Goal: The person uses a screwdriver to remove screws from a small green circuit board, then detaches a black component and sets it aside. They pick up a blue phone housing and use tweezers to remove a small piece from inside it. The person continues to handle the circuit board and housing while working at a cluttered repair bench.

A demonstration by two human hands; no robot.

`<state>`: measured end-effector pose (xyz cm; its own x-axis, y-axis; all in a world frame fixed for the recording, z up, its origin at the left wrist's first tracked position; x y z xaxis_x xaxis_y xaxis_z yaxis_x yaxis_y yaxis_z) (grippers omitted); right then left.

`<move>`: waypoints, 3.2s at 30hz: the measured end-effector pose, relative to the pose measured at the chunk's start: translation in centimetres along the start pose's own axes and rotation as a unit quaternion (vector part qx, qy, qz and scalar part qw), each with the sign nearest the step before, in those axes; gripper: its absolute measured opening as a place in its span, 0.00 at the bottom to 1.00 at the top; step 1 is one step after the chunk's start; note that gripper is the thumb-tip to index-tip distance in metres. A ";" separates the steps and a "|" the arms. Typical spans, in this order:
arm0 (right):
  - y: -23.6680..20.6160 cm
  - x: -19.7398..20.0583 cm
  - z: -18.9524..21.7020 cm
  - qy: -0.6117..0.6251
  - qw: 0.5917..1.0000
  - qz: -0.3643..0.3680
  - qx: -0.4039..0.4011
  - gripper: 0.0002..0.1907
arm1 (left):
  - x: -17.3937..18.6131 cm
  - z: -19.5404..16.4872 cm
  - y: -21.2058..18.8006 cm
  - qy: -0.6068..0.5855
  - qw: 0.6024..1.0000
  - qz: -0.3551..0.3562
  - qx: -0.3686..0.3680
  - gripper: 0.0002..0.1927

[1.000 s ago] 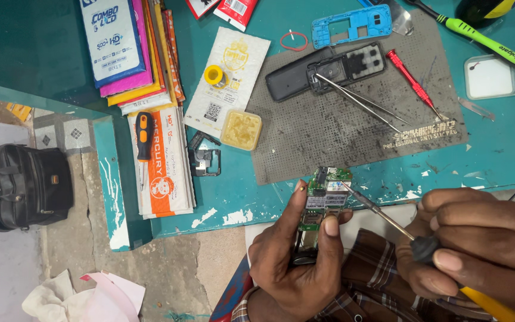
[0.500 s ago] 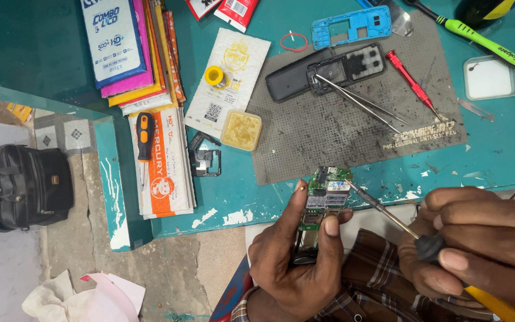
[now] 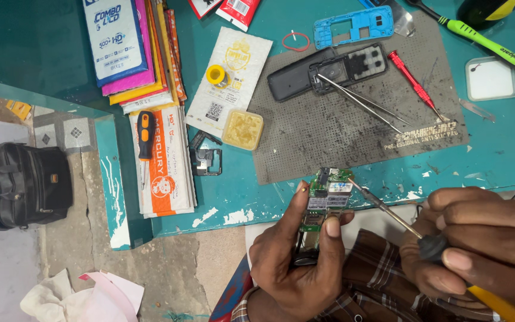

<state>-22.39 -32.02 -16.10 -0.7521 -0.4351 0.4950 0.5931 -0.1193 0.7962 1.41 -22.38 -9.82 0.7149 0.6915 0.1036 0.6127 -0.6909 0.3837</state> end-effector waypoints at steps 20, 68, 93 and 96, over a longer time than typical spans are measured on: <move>-12.4 -2.0 -2.3 0.062 0.960 0.257 -0.089 0.05 | 1.5 1.0 -0.1 -0.018 0.999 -0.018 0.019 0.23; 9.9 -1.8 1.3 -0.061 0.987 -0.140 -0.041 0.14 | 0.2 0.2 -0.3 -0.007 1.000 -0.024 -0.004 0.22; 9.4 -1.7 1.1 -0.030 0.995 -0.066 -0.062 0.16 | 0.1 0.7 -0.5 -0.012 1.000 -0.009 0.008 0.23; 9.9 -1.7 1.2 -0.038 0.996 -0.049 -0.070 0.16 | 0.1 0.7 -0.5 -0.011 1.000 0.002 0.011 0.23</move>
<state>-15.60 -31.39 -8.65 -0.8249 -0.3472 0.4460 0.5456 -0.2827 0.7889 1.40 -22.13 -10.68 0.7249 0.6836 0.0851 0.6161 -0.6987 0.3638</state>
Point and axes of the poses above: each hand's wrist, its own y-axis towards the middle knuckle, its own x-axis out of the back of the hand, z = x × y, the point moved 9 cm from there along y, towards the middle knuckle, and after that the axes turned 4 degrees about -z, right-handed, at the moved point
